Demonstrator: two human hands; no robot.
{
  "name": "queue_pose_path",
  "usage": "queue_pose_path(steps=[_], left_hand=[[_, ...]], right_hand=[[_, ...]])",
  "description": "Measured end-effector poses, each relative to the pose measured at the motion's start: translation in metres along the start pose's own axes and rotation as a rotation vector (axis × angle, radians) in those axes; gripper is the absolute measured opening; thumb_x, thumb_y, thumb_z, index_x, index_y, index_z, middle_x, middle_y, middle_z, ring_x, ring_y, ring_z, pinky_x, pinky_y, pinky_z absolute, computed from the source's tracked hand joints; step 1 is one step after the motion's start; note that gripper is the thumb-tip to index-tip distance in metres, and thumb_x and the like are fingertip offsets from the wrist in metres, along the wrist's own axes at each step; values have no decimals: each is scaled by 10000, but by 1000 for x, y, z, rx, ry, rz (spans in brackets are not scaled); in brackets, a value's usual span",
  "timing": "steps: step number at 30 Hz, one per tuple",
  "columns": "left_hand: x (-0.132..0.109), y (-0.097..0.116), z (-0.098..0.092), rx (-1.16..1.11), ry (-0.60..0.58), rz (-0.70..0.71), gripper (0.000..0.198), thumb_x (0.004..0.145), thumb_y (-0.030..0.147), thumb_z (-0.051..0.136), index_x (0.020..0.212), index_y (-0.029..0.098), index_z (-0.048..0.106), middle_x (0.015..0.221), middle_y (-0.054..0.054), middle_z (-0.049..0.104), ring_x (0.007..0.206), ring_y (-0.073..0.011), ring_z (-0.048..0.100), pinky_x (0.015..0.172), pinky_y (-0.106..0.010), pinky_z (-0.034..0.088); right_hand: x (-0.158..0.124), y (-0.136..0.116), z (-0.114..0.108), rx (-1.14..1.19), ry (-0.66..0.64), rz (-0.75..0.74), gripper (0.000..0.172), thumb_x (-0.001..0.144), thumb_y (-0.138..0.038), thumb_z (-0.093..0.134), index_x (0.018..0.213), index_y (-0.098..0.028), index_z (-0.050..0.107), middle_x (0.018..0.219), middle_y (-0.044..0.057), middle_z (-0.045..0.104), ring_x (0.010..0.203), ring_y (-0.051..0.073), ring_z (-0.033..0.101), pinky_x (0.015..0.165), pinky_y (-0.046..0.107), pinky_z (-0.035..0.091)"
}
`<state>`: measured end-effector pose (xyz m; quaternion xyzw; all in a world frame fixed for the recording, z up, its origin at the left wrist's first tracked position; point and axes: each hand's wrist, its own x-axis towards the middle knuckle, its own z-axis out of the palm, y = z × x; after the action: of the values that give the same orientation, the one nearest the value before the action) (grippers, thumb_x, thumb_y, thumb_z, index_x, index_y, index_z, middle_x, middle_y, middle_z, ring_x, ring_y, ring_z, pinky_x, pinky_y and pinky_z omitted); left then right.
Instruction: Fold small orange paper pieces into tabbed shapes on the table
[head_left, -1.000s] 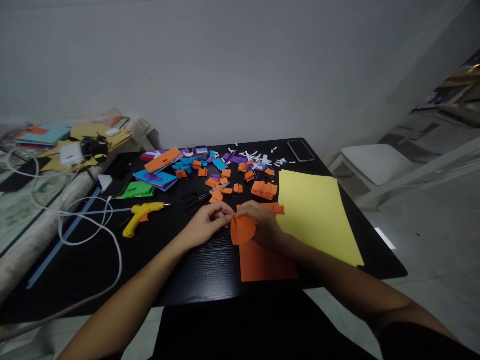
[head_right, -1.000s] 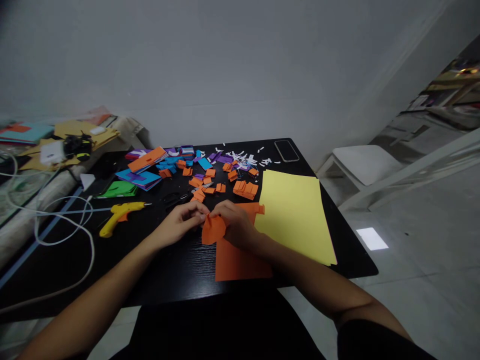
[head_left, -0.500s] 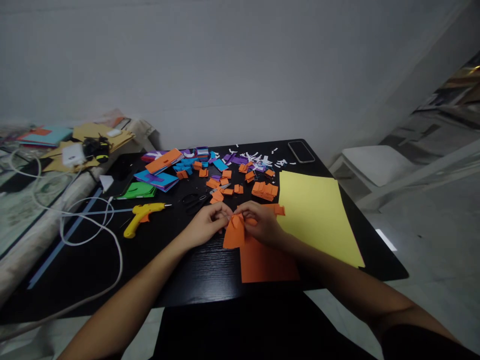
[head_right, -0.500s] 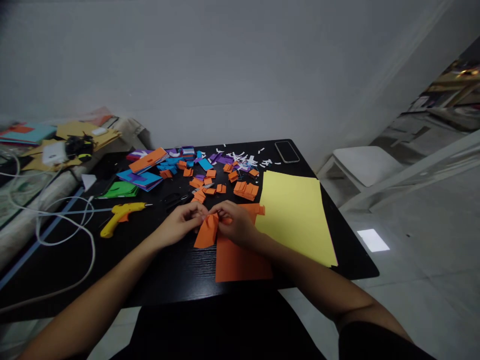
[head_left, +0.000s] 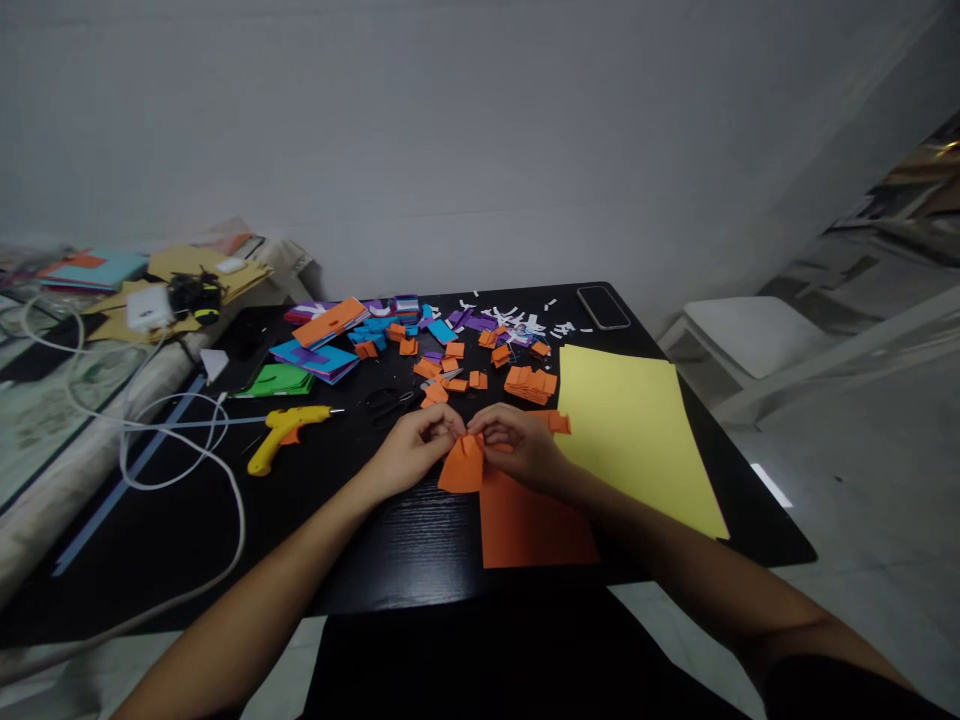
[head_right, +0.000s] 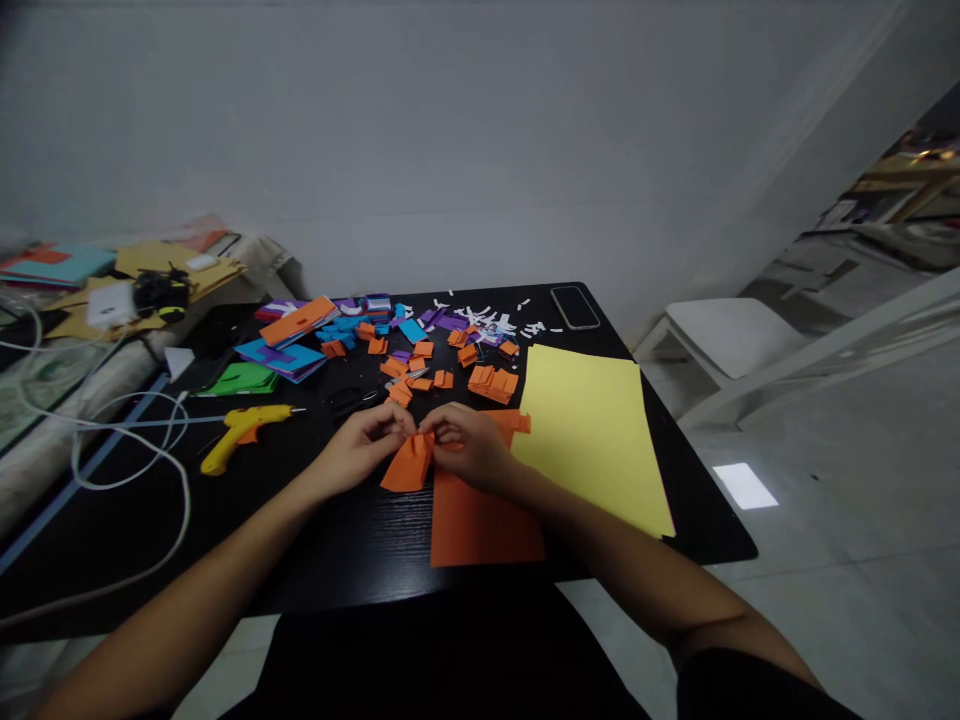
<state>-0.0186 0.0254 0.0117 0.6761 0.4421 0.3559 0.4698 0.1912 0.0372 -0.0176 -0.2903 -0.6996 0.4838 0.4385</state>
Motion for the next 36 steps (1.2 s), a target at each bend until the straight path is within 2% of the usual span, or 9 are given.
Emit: queue_pose_path(steps=[4,9,16,20,22,24,26,31,36], left_hand=[[-2,-1,4,7,-3,-1,133,906,252,576,912,152,663,791,-8,616,715,-130,549,666,-244,397],[-2,2,6,-78,-27,-33,159,904,312,618,954,163,643,784,-8,616,713,-141,575,664,-247,428],[-1,7,6,-135,-6,-19,175,874,314,674,903,158,601,744,19,548,644,-104,474,605,-214,367],[-2,5,6,-113,3,-1,133,889,278,661,903,158,606,727,23,530,624,-100,466,589,-210,370],[-3,6,3,-58,10,82,85,889,223,654,944,161,634,807,-11,584,695,-120,532,629,-222,422],[-4,9,0,12,-4,220,114,876,169,655,988,170,674,1009,-74,632,879,-166,601,735,-262,486],[-5,13,-3,83,-41,322,142,869,145,658,991,185,717,1146,-107,620,1025,-208,603,820,-301,508],[-6,22,-5,127,-104,311,122,892,169,637,892,204,754,1139,-104,604,1091,-238,602,927,-362,506],[-7,21,-5,152,-124,295,133,887,177,626,828,197,745,1118,-100,600,1070,-245,601,978,-393,480]], right_hand=[[-1,0,1,-58,19,-20,119,828,-200,719,946,-210,708,989,50,657,781,132,662,746,289,614],[0,0,1,-20,38,-36,131,824,-201,742,949,-209,706,969,50,656,785,141,669,713,282,613],[-1,-6,-1,-185,2,-201,166,798,-180,769,942,-225,699,1062,76,666,909,175,671,672,255,569],[-1,-6,-1,-219,24,-250,87,820,-150,725,857,-214,679,1005,70,678,887,175,674,680,267,552],[-1,-5,-2,-238,61,-261,77,838,-136,691,831,-211,678,960,66,685,887,180,675,703,282,548],[0,-3,-3,-234,84,-246,87,838,-123,676,833,-209,684,955,67,686,897,187,678,699,283,542],[1,-2,-4,-216,82,-220,108,822,-104,674,837,-210,690,965,67,688,901,190,683,695,283,540],[1,-1,-4,-188,36,-195,183,811,-58,625,837,-219,709,975,62,703,897,193,688,780,325,553],[0,-2,-2,-190,35,-165,155,809,-83,637,813,-215,719,949,57,699,857,179,677,641,258,515]])
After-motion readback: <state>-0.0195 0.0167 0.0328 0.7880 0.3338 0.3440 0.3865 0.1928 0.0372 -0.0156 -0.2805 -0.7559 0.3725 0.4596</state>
